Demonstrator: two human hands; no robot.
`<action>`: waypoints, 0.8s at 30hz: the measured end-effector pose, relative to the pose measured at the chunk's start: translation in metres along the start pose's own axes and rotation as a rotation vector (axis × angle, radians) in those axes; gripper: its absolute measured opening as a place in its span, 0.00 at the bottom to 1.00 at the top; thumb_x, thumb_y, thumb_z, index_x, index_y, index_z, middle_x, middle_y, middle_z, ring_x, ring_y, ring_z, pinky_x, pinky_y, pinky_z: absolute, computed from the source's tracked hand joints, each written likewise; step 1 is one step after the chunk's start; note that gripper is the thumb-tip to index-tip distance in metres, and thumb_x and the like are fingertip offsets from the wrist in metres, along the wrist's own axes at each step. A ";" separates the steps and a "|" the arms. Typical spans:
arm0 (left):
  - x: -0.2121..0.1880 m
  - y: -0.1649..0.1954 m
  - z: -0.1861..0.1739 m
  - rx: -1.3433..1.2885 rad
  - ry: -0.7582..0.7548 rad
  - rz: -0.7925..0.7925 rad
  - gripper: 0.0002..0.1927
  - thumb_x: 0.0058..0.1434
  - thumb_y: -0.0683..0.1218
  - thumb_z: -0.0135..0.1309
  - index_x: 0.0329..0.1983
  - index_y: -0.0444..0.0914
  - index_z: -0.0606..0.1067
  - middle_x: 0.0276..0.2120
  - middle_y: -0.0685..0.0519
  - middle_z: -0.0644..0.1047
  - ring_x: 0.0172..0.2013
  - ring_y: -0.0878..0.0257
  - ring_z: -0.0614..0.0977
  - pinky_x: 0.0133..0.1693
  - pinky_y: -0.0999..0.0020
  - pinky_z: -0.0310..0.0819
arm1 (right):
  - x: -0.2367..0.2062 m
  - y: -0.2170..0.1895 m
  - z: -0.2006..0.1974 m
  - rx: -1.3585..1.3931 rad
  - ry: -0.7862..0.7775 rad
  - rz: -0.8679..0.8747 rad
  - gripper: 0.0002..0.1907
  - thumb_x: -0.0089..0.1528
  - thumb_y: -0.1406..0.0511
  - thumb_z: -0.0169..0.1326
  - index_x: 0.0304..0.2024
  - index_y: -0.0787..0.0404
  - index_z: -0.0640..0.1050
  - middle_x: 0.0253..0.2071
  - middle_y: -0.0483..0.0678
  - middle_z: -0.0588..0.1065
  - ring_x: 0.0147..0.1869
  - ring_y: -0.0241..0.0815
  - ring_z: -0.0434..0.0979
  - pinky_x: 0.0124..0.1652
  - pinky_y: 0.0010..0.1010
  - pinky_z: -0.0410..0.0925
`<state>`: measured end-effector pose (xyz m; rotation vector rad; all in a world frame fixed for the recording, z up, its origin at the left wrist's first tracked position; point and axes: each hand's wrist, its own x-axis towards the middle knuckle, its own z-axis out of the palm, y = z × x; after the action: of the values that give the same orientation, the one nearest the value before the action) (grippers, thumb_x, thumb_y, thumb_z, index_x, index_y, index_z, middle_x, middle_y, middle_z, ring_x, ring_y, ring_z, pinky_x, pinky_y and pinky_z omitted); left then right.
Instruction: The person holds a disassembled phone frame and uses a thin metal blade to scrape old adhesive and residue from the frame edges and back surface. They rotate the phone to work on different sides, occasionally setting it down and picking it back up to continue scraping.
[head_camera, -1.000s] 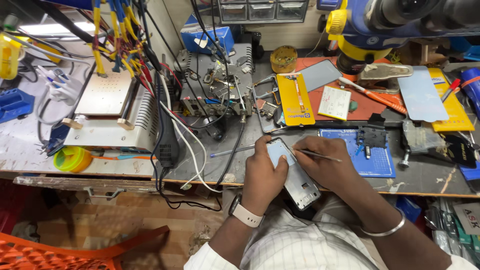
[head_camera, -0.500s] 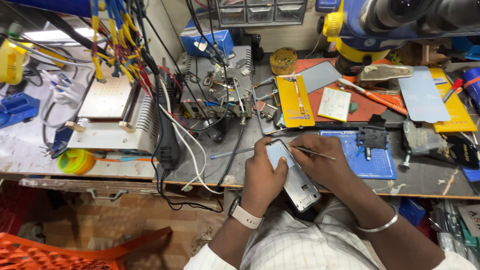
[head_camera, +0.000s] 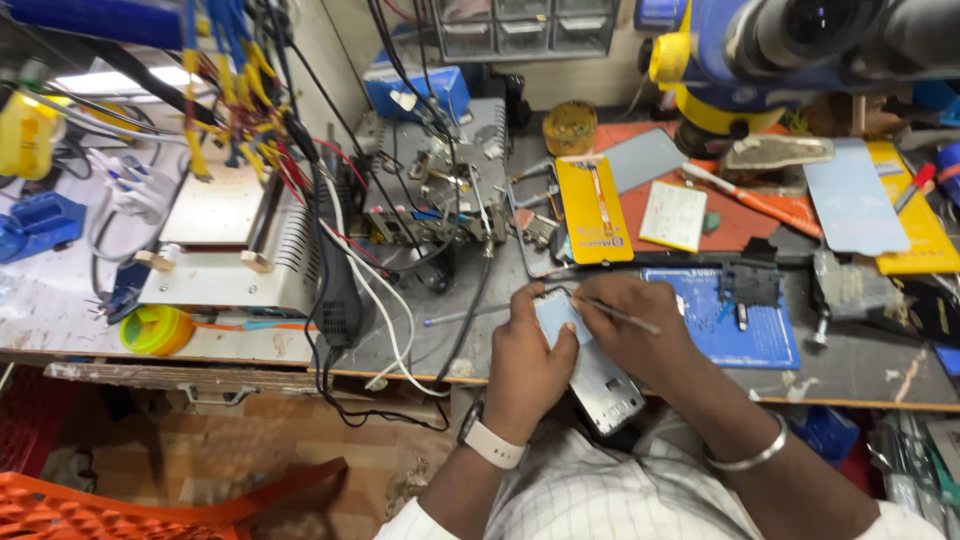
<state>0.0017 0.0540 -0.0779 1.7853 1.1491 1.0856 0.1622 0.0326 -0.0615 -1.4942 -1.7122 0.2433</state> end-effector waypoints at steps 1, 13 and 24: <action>0.000 0.000 0.000 0.003 0.017 0.022 0.28 0.57 0.43 0.59 0.59 0.30 0.67 0.25 0.41 0.78 0.27 0.45 0.84 0.31 0.54 0.78 | -0.001 0.000 0.000 -0.035 -0.002 -0.039 0.07 0.58 0.66 0.59 0.37 0.61 0.81 0.33 0.55 0.80 0.35 0.54 0.83 0.35 0.37 0.75; 0.001 -0.001 0.001 0.016 -0.027 -0.059 0.27 0.56 0.43 0.59 0.58 0.31 0.67 0.19 0.43 0.77 0.22 0.48 0.82 0.30 0.56 0.77 | 0.001 -0.002 -0.008 -0.054 -0.073 0.023 0.06 0.58 0.65 0.60 0.35 0.61 0.82 0.31 0.54 0.80 0.33 0.54 0.83 0.32 0.39 0.73; 0.001 0.002 0.000 0.041 -0.052 -0.159 0.28 0.56 0.43 0.59 0.59 0.32 0.67 0.19 0.40 0.77 0.23 0.46 0.83 0.31 0.55 0.77 | -0.037 -0.014 -0.051 -0.104 -0.302 0.266 0.05 0.54 0.65 0.62 0.31 0.58 0.83 0.26 0.51 0.81 0.29 0.50 0.84 0.31 0.36 0.75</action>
<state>0.0024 0.0539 -0.0756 1.7109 1.2660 0.9233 0.1847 -0.0230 -0.0367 -1.8384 -1.7763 0.5511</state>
